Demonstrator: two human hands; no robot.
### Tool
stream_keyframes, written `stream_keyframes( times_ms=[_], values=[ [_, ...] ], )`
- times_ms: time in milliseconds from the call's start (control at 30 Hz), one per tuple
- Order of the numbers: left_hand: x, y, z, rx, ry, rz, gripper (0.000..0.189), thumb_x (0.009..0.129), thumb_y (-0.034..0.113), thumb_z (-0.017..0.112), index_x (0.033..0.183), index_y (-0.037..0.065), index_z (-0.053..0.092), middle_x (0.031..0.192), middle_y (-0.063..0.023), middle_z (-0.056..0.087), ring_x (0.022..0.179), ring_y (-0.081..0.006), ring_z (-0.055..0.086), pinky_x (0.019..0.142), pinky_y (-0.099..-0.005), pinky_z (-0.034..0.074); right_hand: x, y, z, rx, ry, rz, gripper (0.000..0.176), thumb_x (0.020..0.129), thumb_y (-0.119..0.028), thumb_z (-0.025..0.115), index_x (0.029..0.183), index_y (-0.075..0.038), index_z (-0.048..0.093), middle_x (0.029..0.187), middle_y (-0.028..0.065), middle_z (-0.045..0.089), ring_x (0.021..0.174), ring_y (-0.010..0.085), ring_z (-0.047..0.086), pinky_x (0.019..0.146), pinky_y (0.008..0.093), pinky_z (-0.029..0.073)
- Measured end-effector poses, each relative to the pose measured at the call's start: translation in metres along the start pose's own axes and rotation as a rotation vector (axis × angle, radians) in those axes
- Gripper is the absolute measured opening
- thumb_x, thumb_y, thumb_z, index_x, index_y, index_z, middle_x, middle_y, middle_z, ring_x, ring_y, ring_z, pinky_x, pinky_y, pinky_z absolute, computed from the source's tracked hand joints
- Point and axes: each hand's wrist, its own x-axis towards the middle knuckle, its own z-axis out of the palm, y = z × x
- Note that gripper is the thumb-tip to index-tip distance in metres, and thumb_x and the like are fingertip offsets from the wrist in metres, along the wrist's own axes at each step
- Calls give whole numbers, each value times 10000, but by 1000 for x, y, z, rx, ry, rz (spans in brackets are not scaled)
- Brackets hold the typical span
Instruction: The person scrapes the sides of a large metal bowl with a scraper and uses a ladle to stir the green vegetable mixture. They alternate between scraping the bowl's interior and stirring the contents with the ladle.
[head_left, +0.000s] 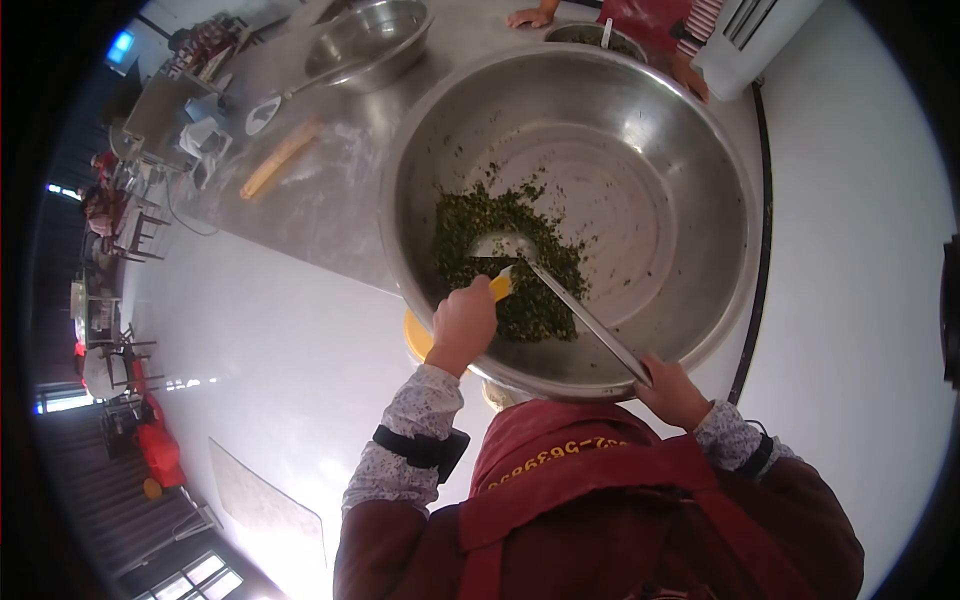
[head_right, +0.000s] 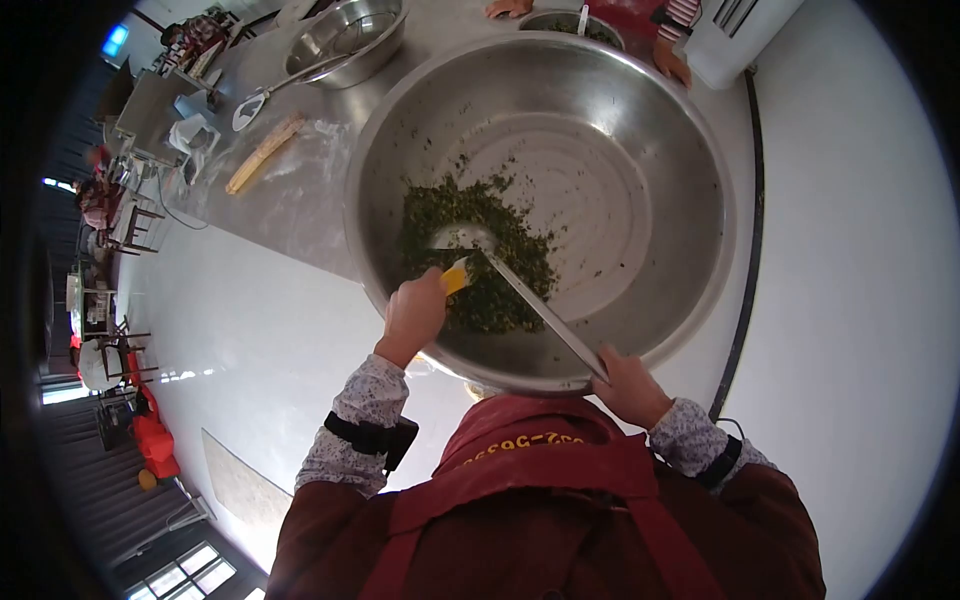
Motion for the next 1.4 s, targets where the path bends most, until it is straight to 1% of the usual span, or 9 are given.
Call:
stream_keyframes(
  times_ms=[67,133,233,467,767,1067,1200,1367,1400],
  values=[
    [5,-24,6,-75,102,94,126,847,152,433,905,49,478,635,-153,581,522,-308,573,459,-425,435,-1,1,0,11,29,-35,232,761,-145,520,897,24,438,674,263,526,687,456,517,598,488,404],
    [7,-26,-11,-1222,-406,-719,156,837,143,408,944,36,443,621,-100,530,371,-158,419,356,-309,331,-5,3,-3,30,43,-2,255,758,-164,545,907,28,468,675,251,533,672,435,530,577,459,411],
    [4,-24,-24,-1533,-434,-726,172,822,126,391,953,17,412,660,-71,477,370,-66,272,346,-221,224,-11,4,-8,67,114,43,290,755,-187,573,926,33,497,677,241,541,649,405,547,568,429,419],
    [18,-17,-34,-1592,-404,-839,154,821,105,410,948,19,400,735,-102,467,386,-47,243,355,-187,221,-22,-4,-28,16,157,32,264,803,-214,565,912,13,484,645,221,538,626,383,561,546,425,422],
    [4,-10,-67,-1670,-447,-650,113,836,74,417,915,-8,415,614,3,423,390,-34,262,349,-174,231,-29,14,-9,-101,110,65,245,807,-244,563,900,-35,474,637,201,553,634,397,558,555,472,429],
    [-13,-44,-75,-2263,-374,-840,147,916,124,368,945,-12,417,599,3,408,396,-32,276,333,-176,235,-31,28,-27,-262,234,-8,246,767,-200,600,927,-56,481,728,173,584,665,369,574,574,450,460],
    [-20,-49,-81,-2107,-239,-772,129,896,137,382,911,15,420,630,-10,433,401,-45,284,335,-173,223,-36,35,-35,-197,249,81,253,767,-165,597,957,-39,485,734,196,575,686,379,577,577,431,466],
    [-18,-19,-66,-1096,-10,-509,180,892,159,387,1003,29,445,634,-35,482,442,-75,389,379,-213,297,-35,32,-25,-13,226,58,209,805,-166,569,941,-24,497,642,152,562,545,304,577,482,343,444],
    [-16,-23,-52,-836,73,-354,209,893,168,402,1058,46,445,626,-74,517,478,-162,486,450,-309,394,-34,30,-23,296,96,166,198,819,-173,558,934,-26,491,590,95,514,472,228,519,426,301,400]
  ],
)
